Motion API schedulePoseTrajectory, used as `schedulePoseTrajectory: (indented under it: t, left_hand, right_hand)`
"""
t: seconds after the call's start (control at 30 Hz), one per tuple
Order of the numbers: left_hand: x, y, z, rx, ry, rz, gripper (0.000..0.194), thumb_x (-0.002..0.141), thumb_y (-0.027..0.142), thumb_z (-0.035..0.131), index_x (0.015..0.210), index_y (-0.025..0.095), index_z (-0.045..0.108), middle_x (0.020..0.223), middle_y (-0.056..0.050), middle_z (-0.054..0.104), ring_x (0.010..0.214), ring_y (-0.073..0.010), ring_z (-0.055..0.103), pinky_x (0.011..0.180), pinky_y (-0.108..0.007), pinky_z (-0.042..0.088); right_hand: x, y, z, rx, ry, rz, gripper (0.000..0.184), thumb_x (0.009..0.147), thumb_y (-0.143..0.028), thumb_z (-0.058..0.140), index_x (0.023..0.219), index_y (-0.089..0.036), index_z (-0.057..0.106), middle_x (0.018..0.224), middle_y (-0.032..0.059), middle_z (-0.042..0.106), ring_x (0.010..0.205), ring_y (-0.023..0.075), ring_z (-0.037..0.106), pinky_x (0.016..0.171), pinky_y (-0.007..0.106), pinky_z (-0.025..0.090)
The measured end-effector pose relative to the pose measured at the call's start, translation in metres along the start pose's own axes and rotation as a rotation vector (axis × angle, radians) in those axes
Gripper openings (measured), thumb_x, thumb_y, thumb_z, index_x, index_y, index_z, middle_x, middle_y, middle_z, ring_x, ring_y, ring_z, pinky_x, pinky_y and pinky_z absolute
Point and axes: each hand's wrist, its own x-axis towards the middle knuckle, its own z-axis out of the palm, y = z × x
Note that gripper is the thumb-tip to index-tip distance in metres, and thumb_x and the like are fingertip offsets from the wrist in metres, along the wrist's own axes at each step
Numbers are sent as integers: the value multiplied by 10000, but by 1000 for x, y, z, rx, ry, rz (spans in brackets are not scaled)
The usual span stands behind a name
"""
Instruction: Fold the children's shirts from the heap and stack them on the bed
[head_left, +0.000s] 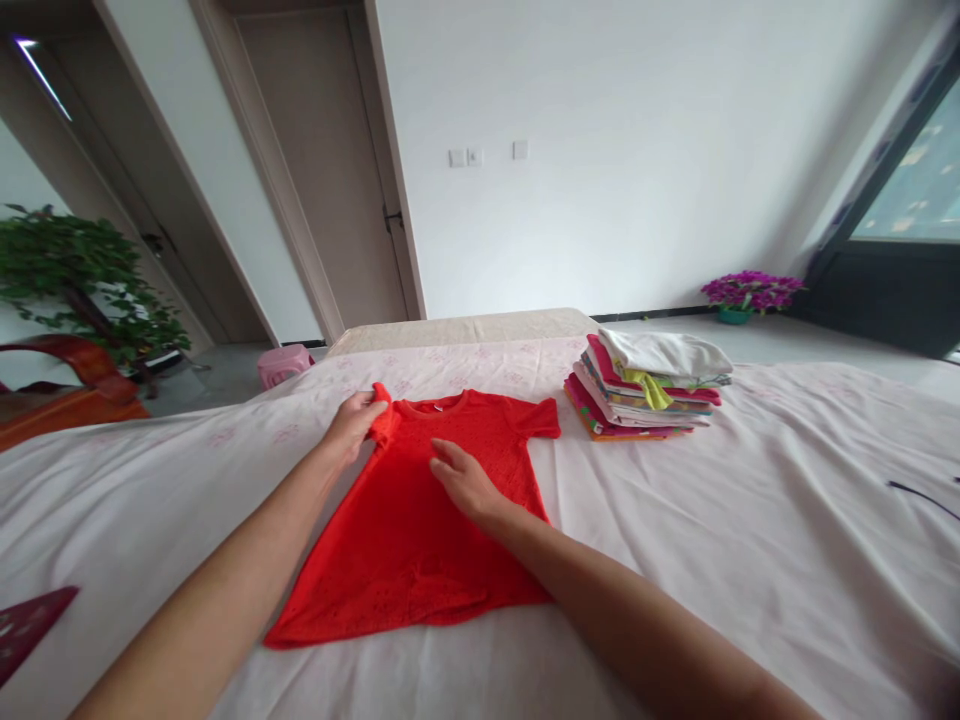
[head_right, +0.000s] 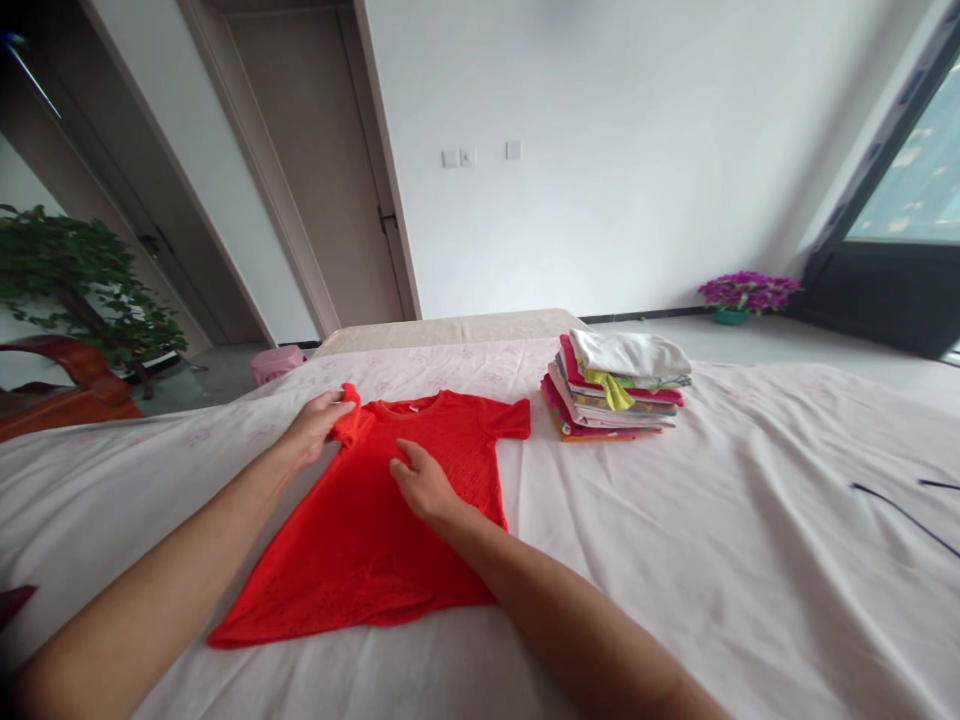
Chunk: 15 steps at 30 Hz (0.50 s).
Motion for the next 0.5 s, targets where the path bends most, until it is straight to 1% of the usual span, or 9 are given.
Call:
schedulePoseTrajectory:
  t: [0.07,0.13,0.2,0.27,0.33,0.37,0.43,0.5]
  left_hand:
    - [-10,3,20,-6,-137,-8,565,778,411,684,1237,104,565,938,-74,710,796,-176,661,718,-289,515]
    - [-22,0,32,7,-229,-17,581,691,425,739,1155,99,610,896,-81,710,799,-192,664,722,-299,510]
    - [-34,-7,33,21,-246,-11,574,660,445,738,1102,97,623,889,-79,694,825,-196,652,738,-297,495]
    - [-47,-18,21,65,-210,23,553,672,478,704,1073,108,617,907,-68,667,840,-191,630,759,-294,477]
    - [-66,-32,0,210,-170,79,523,705,515,657,1053,128,606,919,-55,640,829,-187,613,775,-301,469]
    - [-77,-39,-12,329,-162,110,500,726,527,633,1047,144,601,919,-48,632,818,-188,611,778,-306,468]
    - [-103,-50,-34,593,-168,145,446,736,508,624,1040,183,590,936,-39,637,837,-200,620,781,-310,465]
    - [-130,-57,-52,811,-167,165,345,744,418,610,1023,218,574,1029,-41,648,938,-211,630,812,-304,453]
  right_hand:
    - [9,1,-5,257,79,167,535,914,-272,454,1441,-176,450,1503,114,454,1329,218,488,1071,366,435]
    - [13,1,-12,454,91,272,553,883,-235,480,1433,-191,440,1492,118,457,1292,219,523,988,339,503]
    - [12,1,-18,575,84,327,582,848,-194,507,1424,-175,429,1464,141,475,1258,213,549,922,302,536]
    - [11,1,-22,597,80,348,616,814,-168,534,1418,-157,415,1455,162,471,1225,211,569,855,277,559]
    - [14,1,-24,492,64,337,612,793,-167,550,1393,-160,431,1409,161,512,1156,210,607,766,263,575]
    - [18,0,-24,361,49,312,571,797,-177,544,1362,-166,461,1344,147,567,1095,204,634,719,254,574]
    - [32,0,-26,7,30,245,443,821,-209,519,1262,-173,539,1159,105,669,956,191,669,661,245,555]
    - [50,-2,-28,-294,34,191,334,840,-257,516,1152,-169,598,1037,83,702,884,192,672,682,267,540]
